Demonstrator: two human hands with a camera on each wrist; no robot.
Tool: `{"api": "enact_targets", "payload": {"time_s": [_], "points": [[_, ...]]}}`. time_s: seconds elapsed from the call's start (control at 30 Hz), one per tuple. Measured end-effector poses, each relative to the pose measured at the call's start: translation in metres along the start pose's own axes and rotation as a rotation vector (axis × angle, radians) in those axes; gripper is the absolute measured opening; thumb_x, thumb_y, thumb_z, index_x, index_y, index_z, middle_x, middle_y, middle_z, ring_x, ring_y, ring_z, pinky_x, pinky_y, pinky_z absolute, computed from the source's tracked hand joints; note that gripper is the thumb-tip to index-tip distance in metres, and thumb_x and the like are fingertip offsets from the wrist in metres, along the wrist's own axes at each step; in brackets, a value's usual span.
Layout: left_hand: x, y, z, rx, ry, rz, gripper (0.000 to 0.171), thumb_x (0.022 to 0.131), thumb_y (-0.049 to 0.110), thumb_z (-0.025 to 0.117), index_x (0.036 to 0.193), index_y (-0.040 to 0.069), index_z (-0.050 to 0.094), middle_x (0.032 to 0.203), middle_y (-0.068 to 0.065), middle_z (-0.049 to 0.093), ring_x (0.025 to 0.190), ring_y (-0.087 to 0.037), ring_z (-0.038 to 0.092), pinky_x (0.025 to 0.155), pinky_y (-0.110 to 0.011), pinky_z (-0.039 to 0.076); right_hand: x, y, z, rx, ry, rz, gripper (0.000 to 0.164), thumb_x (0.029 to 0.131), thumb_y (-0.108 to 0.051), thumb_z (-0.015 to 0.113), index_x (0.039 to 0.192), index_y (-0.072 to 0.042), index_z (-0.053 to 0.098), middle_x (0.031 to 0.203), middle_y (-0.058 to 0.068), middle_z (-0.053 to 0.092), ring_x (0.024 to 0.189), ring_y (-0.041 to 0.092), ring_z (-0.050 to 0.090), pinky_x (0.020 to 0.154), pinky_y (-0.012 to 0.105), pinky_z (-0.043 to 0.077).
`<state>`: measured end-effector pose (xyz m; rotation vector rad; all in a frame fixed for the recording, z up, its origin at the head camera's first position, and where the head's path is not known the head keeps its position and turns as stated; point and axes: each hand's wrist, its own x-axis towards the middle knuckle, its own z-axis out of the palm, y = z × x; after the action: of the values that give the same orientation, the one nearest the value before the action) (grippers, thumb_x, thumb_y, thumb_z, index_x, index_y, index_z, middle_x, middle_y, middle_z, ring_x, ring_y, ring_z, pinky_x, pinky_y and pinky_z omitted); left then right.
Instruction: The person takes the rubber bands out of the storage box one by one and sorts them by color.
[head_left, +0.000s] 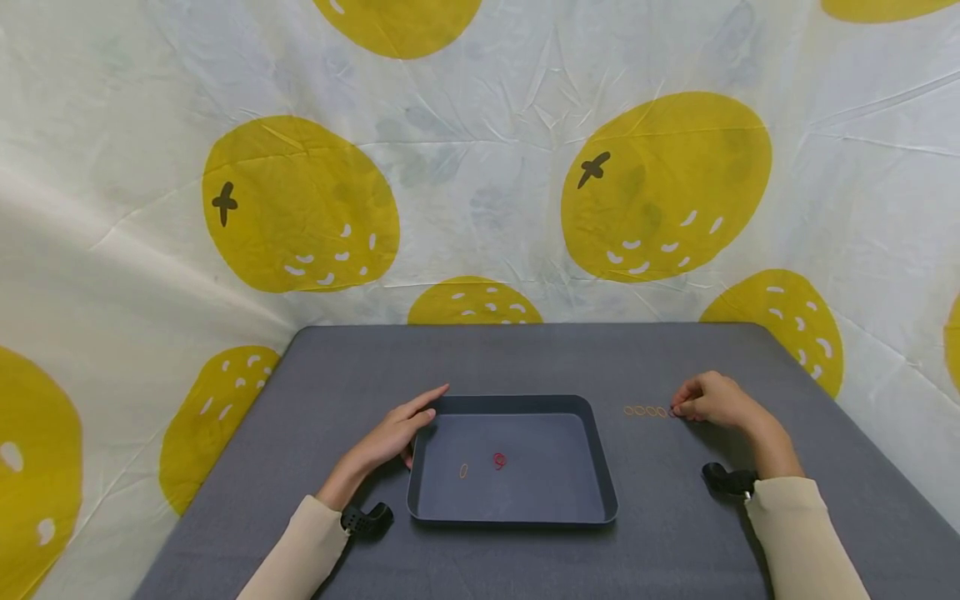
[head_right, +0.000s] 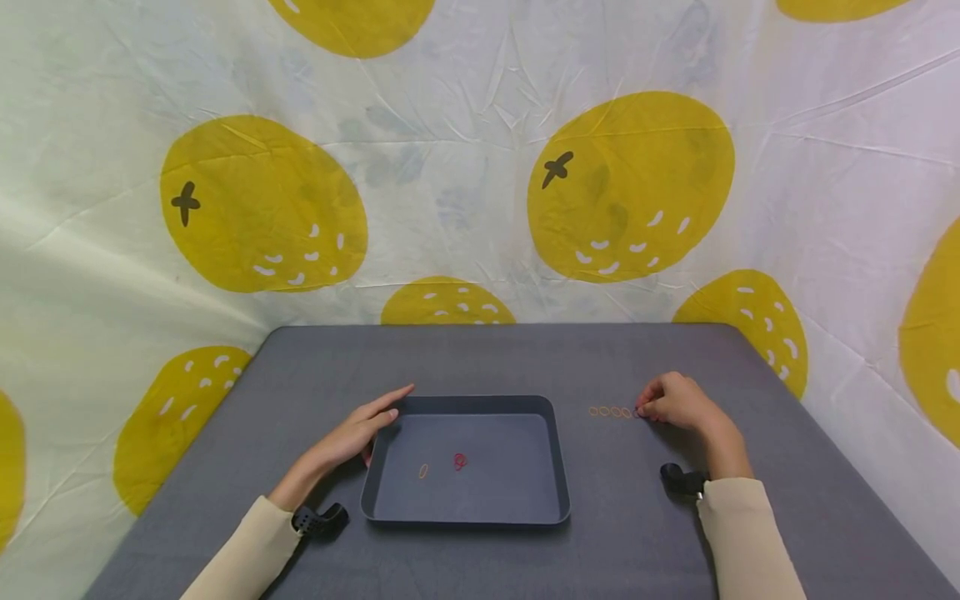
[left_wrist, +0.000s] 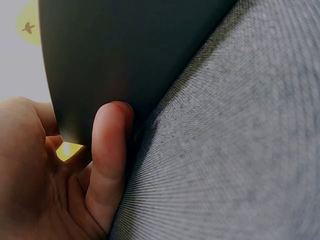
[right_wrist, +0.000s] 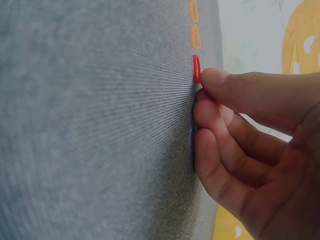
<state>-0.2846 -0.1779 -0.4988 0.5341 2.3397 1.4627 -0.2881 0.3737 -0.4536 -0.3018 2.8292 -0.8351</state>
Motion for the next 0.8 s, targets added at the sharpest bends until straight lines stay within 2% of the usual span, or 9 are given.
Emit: {"api": "enact_targets", "payload": {"time_s": [0.27,0.8], "points": [[-0.0028,0.0035,0.0005,-0.006,-0.004,0.002,0.05,0.113,0.033,0.043,0.162,0.035,0.034,0.167,-0.014,0.033,0.044,-0.023,0.054,0.045,-0.044,0.056,-0.0024,0.0007,-0.0016,0.024,0.002,-0.016,0.009,0.092,-0.009,0.074,0.094,-0.002,0.079,0.082,0.003,0.073,0.069,0.005,0.058,0.06,0.022,0.052],[-0.0004,0.0,-0.0005,0.004,0.001,-0.012,0.05,0.113,0.036,0.043,0.162,0.038,0.035,0.168,-0.012,0.032,0.045,-0.024,0.057,0.049,-0.045,0.059,-0.0034,-0.0016,-0.007,0.046,0.02,-0.052,0.013,0.095,-0.012,0.072,0.098,0.0,0.078,0.088,0.006,0.076,0.071,0.006,0.06,0.062,0.022,0.054]]}}
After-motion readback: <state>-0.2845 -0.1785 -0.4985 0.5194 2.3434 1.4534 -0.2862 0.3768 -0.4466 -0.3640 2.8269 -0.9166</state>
